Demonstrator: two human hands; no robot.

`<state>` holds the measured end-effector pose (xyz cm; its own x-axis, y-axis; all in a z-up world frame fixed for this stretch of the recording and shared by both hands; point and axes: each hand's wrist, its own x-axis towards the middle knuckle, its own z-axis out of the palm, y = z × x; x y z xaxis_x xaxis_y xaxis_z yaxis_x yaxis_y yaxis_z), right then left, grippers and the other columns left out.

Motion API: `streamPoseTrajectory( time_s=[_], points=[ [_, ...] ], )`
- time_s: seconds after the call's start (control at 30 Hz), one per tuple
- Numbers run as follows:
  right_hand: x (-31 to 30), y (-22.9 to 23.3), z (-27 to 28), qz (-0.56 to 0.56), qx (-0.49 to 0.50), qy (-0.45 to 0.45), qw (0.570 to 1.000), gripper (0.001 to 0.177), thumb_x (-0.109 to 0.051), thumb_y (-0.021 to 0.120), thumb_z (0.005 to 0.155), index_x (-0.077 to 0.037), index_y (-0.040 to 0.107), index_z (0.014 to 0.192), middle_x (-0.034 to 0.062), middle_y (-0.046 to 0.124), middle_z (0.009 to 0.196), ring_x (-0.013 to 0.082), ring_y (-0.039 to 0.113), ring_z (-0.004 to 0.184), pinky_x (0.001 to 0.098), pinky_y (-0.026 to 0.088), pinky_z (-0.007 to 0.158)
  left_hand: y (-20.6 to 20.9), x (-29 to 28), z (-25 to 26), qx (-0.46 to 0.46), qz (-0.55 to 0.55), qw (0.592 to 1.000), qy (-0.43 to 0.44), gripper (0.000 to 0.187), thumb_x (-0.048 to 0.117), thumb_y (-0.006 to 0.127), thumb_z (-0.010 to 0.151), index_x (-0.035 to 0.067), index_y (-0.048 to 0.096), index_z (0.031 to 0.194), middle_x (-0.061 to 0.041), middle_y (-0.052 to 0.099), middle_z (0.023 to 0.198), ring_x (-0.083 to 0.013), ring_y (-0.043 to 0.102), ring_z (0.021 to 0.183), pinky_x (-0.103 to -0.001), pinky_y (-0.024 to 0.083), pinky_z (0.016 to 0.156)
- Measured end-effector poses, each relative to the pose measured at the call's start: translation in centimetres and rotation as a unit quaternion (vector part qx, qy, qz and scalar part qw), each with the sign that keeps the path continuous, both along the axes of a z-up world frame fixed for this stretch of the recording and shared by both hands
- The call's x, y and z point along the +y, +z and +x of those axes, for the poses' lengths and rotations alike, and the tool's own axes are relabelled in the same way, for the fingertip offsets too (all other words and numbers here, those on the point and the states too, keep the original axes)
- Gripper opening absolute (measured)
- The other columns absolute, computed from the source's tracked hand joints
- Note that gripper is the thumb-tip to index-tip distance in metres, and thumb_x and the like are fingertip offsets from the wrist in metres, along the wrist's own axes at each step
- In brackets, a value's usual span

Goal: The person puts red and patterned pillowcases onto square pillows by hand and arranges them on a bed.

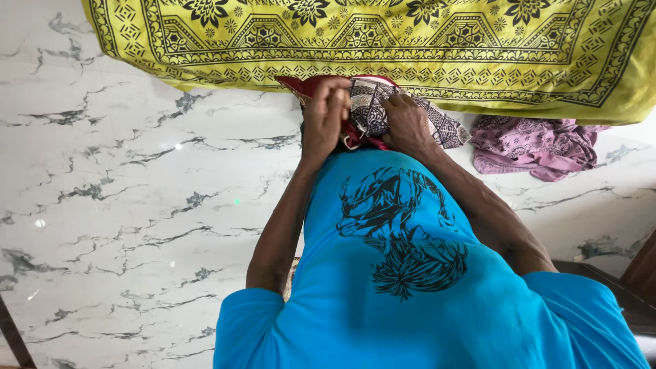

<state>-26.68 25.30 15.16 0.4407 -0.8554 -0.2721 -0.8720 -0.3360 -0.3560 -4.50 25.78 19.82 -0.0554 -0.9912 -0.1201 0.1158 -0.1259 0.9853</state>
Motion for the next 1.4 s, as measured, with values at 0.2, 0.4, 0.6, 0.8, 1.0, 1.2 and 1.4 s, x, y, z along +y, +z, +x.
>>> streamPoseTrajectory(
  time_s=[0.2, 0.4, 0.6, 0.8, 1.0, 1.2, 1.4],
  points=[
    [-3.1, -0.3, -2.3, 0.031, -0.032, -0.048, 0.998, 0.049, -0.028, 0.089, 0.068, 0.003, 0.068, 0.1, 0.0206, 0.068, 0.095, 0.0399, 0.067, 0.081, 0.051, 0.055, 0.073, 1.6, 1.8, 4.6, -0.241, -0.063, 0.968, -0.003, 0.026, 0.009, 0.069, 0.096, 0.005, 0.062, 0.121, -0.009, 0.066, 0.108, -0.0144, 0.066, 0.084, -0.03, 0.052, 0.069],
    [-6.7, -0.3, -2.6, 0.033, -0.031, -0.046, 0.998, 0.047, -0.037, 0.088, 0.075, 0.003, 0.066, 0.084, 0.0211, 0.067, 0.078, 0.0396, 0.067, 0.066, 0.0522, 0.054, 0.066, 3.2, 1.1, 0.1, -0.338, -0.283, 0.891, -0.112, 0.043, 0.015, 0.073, 0.093, 0.009, 0.06, 0.133, -0.013, 0.063, 0.137, -0.0303, 0.067, 0.113, -0.04, 0.056, 0.093],
    [-8.2, -1.9, -2.1, -0.003, -0.033, 0.032, 0.999, 0.05, -0.042, 0.091, 0.072, 0.001, 0.067, 0.074, 0.0228, 0.067, 0.075, 0.0408, 0.068, 0.069, 0.0516, 0.055, 0.064, -1.8, -0.9, -1.7, -0.598, -0.176, 0.736, -0.265, 0.031, 0.011, 0.067, 0.09, 0.007, 0.068, 0.121, -0.011, 0.065, 0.112, -0.0288, 0.065, 0.096, -0.044, 0.053, 0.081],
    [-8.8, -1.5, -0.8, 0.021, 0.023, 0.052, 0.998, 0.05, -0.042, 0.09, 0.07, 0.003, 0.069, 0.076, 0.0233, 0.068, 0.075, 0.0396, 0.07, 0.069, 0.049, 0.058, 0.067, -3.7, -1.0, -1.2, -0.533, -0.329, 0.737, -0.254, 0.017, 0.017, 0.061, 0.087, 0.011, 0.068, 0.101, -0.005, 0.067, 0.108, -0.029, 0.067, 0.103, -0.048, 0.053, 0.087],
    [-8.7, -1.1, 0.3, 0.036, 0.006, 0.076, 0.996, 0.041, -0.037, 0.089, 0.071, 0.0, 0.071, 0.076, 0.0215, 0.07, 0.077, 0.0389, 0.072, 0.072, 0.0498, 0.058, 0.069, -2.6, -1.2, -0.8, -0.447, -0.15, 0.805, -0.36, 0.03, 0.025, 0.056, 0.097, 0.005, 0.065, 0.117, -0.018, 0.069, 0.085, -0.0402, 0.065, 0.08, -0.055, 0.048, 0.075],
    [-7.7, -3.5, 2.5, -0.009, 0.049, 0.166, 0.985, 0.025, -0.019, 0.081, 0.068, -0.002, 0.072, 0.084, 0.0159, 0.072, 0.083, 0.0347, 0.074, 0.074, 0.048, 0.06, 0.062, 3.8, -3.6, -1.0, -0.366, 0.036, 0.805, -0.466, 0.022, 0.029, 0.055, 0.101, 0.007, 0.057, 0.102, -0.016, 0.068, 0.081, -0.0367, 0.066, 0.078, -0.052, 0.047, 0.077],
    [-7.9, -3.1, 1.9, 0.069, 0.022, 0.14, 0.987, 0.023, -0.022, 0.079, 0.069, -0.002, 0.071, 0.078, 0.018, 0.072, 0.083, 0.0372, 0.073, 0.078, 0.0488, 0.059, 0.068, 4.8, -3.0, -0.6, -0.406, -0.235, 0.845, -0.257, 0.043, 0.005, 0.056, 0.08, 0.006, 0.06, 0.123, -0.011, 0.069, 0.103, -0.0272, 0.065, 0.095, -0.049, 0.039, 0.088]
  ],
)
